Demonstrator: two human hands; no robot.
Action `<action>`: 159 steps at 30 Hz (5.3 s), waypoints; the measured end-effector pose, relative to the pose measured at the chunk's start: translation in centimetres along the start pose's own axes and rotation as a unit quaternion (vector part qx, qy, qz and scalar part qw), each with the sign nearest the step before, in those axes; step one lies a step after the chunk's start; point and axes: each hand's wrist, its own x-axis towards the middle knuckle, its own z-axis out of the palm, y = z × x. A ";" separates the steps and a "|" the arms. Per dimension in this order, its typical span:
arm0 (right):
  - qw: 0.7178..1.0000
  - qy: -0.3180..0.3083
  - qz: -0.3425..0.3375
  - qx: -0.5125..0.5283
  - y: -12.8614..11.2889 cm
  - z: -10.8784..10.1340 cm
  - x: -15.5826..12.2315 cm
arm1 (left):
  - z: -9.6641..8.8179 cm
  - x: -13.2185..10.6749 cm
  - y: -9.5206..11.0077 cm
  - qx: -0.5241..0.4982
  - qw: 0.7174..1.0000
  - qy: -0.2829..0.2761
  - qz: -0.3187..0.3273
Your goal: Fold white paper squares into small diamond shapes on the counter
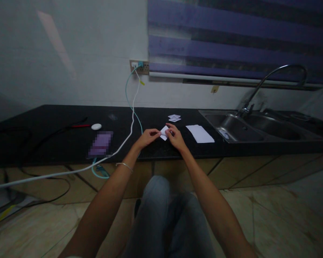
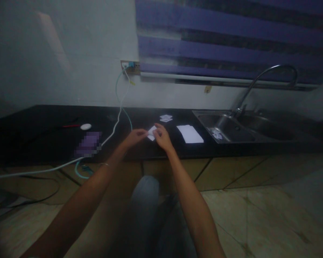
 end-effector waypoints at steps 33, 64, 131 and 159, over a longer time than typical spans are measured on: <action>0.999 0.033 0.040 0.004 -1.8 0.0 -0.2 | 0.3 -0.3 1.1 0.043 0.998 -0.042 0.006; 0.999 0.021 0.041 -0.021 -0.1 0.4 -0.3 | 0.1 0.0 0.6 0.039 0.999 -0.024 -0.013; 0.993 -0.069 0.086 0.043 0.5 0.8 -0.2 | 0.5 0.1 0.3 0.071 0.997 0.023 0.019; 0.990 -0.116 0.067 0.045 0.3 0.3 -0.2 | 0.0 -0.1 0.0 0.002 0.998 -0.060 -0.033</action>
